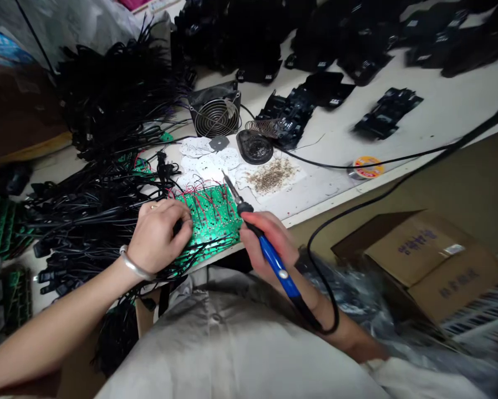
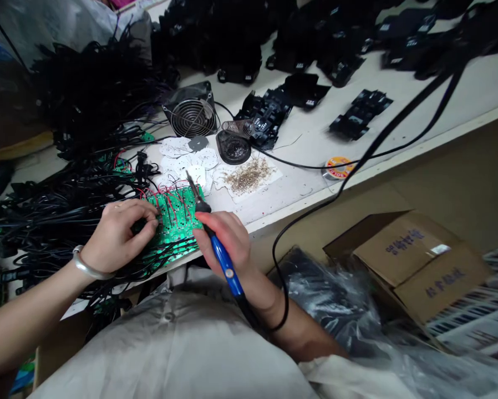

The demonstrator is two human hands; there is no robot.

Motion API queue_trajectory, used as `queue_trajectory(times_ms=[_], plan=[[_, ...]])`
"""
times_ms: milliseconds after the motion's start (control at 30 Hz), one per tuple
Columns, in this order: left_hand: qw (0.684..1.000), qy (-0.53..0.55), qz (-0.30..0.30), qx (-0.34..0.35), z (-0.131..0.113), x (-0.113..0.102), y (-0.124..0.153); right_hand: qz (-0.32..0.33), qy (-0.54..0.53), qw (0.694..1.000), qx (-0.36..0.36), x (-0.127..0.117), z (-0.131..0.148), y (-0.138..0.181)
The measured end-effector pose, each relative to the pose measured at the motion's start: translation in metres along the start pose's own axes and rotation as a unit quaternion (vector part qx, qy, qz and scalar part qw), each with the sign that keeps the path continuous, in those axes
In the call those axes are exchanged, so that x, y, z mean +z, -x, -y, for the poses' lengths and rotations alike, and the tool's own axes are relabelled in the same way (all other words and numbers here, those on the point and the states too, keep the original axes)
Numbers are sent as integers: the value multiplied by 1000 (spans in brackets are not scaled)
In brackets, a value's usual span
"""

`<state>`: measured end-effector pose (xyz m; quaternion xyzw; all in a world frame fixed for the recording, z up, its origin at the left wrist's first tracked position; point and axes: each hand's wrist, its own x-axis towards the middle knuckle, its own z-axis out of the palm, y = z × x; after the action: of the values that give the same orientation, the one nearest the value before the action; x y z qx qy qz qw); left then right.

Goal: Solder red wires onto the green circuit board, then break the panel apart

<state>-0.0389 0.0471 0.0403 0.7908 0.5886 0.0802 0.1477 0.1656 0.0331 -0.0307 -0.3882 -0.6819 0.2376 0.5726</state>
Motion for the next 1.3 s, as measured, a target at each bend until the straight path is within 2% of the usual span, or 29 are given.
queue_trajectory(times_ms=[167,367,600,800,967,1300], plan=[[1000,-16,-10,-13,-1,11,-4,-25,-43,998,47,-8,13,15],[999,-32,-4,-23,1,15,-7,-2,-10,1000,9,-6,15,15],[997,-73,-25,12,-4,16,-4,-26,-2,1000,-14,3,13,15],[995,-84,-34,33,-6,18,-1,-10,5,1000,4,0,17,15],[994,-85,-47,44,-5,20,0,-28,16,999,-3,4,17,17],[992,-84,-78,45,-5,24,2,-18,16,1000,11,6,18,18]])
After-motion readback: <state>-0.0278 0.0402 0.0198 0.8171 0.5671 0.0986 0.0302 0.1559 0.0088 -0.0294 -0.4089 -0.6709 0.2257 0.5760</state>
